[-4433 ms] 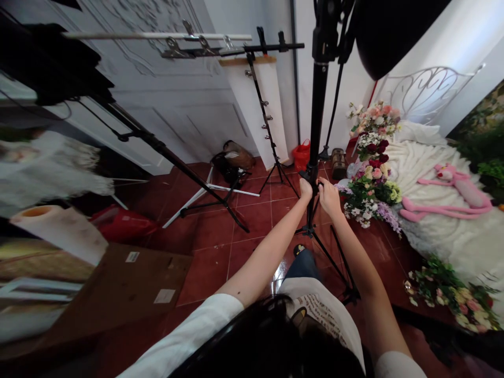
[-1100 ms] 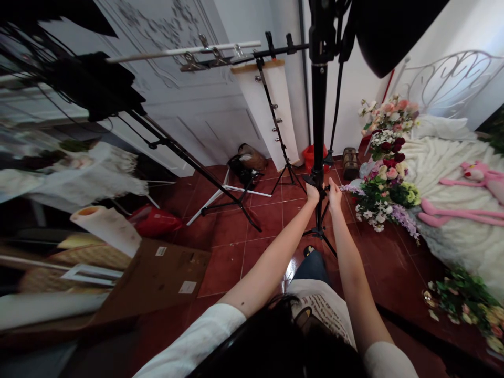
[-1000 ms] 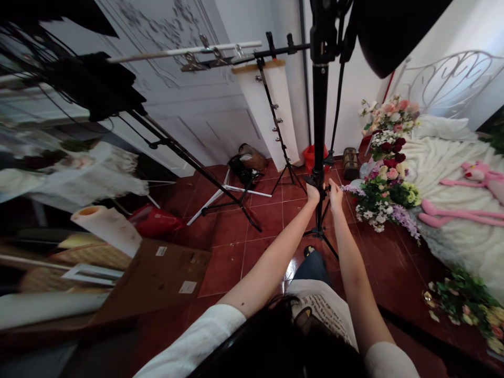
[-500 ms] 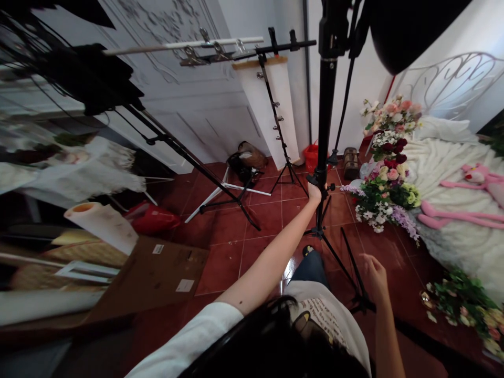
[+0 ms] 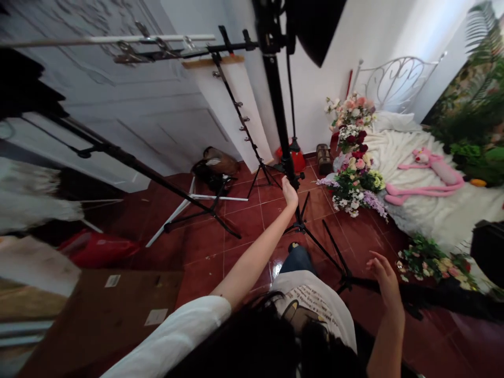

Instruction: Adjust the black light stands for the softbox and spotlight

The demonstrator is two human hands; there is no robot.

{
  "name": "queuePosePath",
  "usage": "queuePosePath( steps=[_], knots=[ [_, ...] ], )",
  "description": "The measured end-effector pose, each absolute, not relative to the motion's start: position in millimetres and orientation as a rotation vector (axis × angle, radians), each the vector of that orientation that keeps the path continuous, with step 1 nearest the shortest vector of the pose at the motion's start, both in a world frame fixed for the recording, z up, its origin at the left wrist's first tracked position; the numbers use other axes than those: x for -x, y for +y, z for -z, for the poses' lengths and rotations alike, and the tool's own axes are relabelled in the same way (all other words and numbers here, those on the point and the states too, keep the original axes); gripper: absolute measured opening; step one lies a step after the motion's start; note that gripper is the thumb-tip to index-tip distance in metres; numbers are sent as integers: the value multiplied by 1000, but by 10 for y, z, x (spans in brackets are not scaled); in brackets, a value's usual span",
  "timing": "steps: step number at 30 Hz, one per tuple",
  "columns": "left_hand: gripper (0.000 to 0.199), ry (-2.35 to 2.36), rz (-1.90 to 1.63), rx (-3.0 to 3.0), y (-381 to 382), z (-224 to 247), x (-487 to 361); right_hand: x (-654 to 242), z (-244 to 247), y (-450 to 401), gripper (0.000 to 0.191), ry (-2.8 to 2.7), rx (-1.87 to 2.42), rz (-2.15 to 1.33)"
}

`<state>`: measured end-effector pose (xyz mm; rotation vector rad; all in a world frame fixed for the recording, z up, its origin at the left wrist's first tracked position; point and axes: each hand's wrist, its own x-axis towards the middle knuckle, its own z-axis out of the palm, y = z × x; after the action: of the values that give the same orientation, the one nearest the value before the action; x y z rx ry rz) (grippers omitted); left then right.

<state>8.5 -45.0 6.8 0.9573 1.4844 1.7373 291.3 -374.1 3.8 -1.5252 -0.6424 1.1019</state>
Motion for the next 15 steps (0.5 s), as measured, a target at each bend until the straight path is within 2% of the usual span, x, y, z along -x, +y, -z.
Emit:
queuePosePath(
  steps=[3,6,10,15],
  knots=[
    [39,1735,-1650,-1017,-896,200,-177,-2880,-70,-3895,52,-722,1557,-1164],
    [39,1796,-1349,-999,-1319,508,-413,-2870,-146,-4111,55,-798,1574,-1246],
    [21,1340,-966,-1124,-1785,674,-1059,-2856,-234,-4423,50,-726,1586,-1231],
    [22,570,-666,-1198,-2387,213,-2159,-2753,-195,-4694,52,-422,1415,-1078]
  ],
)
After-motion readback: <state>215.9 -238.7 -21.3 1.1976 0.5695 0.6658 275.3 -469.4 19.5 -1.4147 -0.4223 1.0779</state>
